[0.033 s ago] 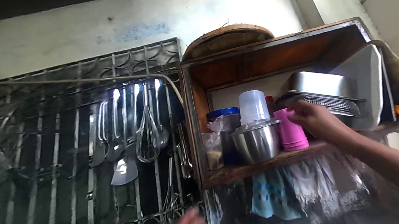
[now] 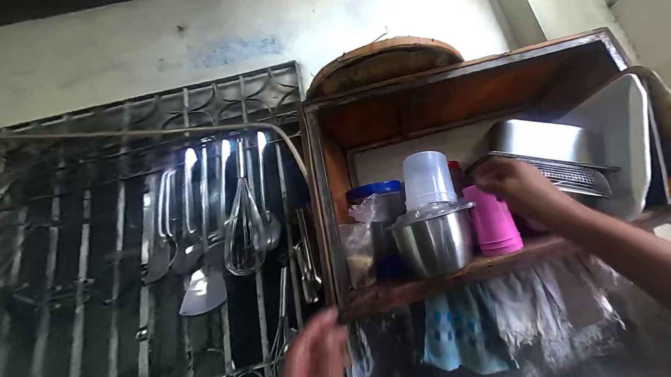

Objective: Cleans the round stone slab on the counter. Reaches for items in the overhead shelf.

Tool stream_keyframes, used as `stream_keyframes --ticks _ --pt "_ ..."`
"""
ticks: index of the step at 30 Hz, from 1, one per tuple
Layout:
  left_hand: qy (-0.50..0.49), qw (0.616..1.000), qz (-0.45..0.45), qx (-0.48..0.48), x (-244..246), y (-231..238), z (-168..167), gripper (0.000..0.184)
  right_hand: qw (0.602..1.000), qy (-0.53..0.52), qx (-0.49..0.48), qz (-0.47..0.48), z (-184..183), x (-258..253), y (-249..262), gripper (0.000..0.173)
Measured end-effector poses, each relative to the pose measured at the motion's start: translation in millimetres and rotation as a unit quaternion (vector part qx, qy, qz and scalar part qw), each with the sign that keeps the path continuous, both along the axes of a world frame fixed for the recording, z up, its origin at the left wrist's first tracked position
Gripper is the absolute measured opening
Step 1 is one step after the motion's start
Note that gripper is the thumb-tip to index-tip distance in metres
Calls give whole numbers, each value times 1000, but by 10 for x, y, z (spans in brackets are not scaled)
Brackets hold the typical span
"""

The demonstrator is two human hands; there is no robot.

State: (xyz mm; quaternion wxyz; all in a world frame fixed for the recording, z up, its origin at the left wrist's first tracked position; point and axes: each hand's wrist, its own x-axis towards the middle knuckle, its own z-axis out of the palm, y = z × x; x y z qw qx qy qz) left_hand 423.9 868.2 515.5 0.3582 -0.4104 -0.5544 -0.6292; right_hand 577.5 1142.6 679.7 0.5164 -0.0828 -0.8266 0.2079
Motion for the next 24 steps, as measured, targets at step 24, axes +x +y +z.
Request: stream_keyframes --ticks 24 --pt "-39 979 -186 -69 -181 1158 2498 71 970 163 -123 129 920 -362 -262 77"
